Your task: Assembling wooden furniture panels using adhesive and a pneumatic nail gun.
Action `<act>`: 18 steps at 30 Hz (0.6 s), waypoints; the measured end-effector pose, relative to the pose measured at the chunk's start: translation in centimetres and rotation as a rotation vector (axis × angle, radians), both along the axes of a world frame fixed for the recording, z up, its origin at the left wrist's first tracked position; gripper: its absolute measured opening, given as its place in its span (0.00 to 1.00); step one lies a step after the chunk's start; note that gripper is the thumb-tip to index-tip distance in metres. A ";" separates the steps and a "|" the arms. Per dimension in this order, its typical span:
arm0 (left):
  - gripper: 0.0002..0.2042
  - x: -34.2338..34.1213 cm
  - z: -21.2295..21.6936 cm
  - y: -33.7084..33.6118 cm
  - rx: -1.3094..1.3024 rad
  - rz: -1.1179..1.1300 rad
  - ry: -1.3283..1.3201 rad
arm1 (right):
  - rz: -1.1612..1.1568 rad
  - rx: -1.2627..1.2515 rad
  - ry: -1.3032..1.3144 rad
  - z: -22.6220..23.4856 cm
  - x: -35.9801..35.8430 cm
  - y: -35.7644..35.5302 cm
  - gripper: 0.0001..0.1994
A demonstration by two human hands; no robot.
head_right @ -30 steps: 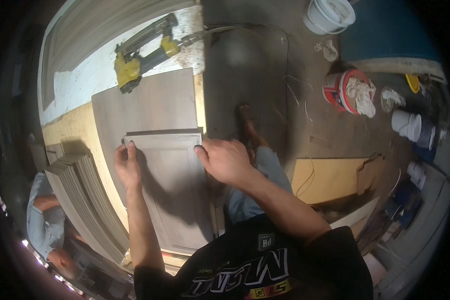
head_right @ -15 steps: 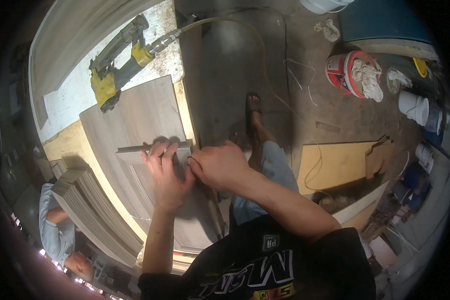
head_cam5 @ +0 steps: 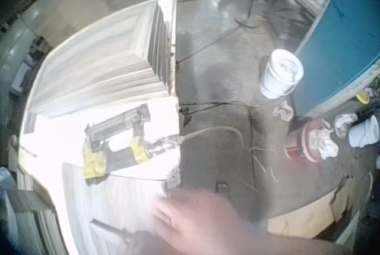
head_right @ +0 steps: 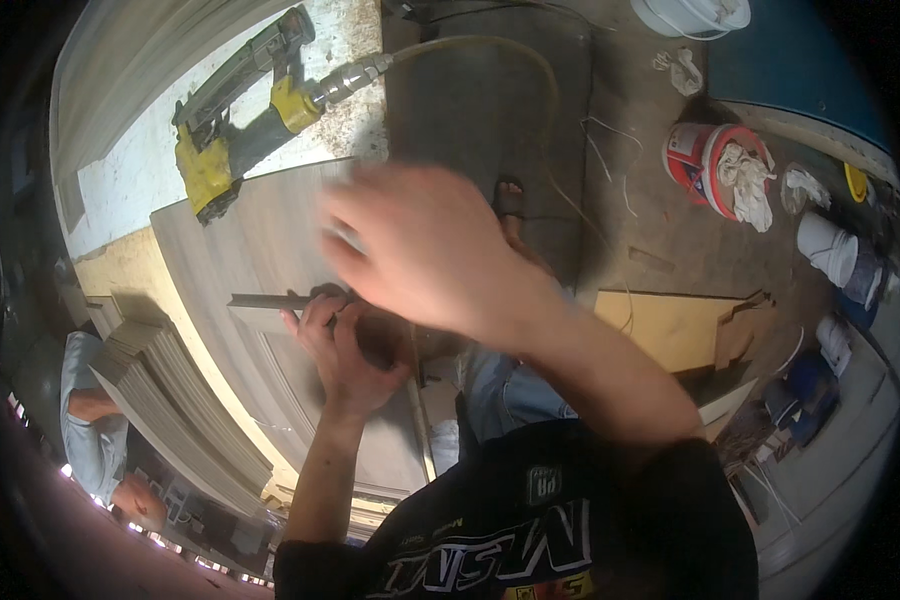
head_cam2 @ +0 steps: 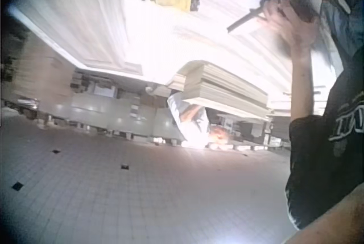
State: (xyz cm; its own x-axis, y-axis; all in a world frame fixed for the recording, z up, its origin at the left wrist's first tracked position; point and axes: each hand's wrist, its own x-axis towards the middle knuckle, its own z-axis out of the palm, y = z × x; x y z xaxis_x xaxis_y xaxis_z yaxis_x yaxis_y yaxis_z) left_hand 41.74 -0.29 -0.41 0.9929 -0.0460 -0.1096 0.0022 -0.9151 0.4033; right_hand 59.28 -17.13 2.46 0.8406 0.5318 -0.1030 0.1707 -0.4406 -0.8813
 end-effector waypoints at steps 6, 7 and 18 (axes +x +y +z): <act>0.40 0.0 -0.2 -0.6 0.032 -0.028 -0.018 | 0.361 -0.150 -0.569 -1.4 6.3 12.3 0.11; 0.40 -0.3 -0.5 -0.6 0.033 -0.011 -0.030 | 0.346 -0.157 -0.564 -1.8 6.2 13.3 0.11; 0.34 0.4 -0.7 -1.0 0.023 -0.041 -0.155 | 0.169 -0.145 -0.239 0.5 6.6 10.1 0.27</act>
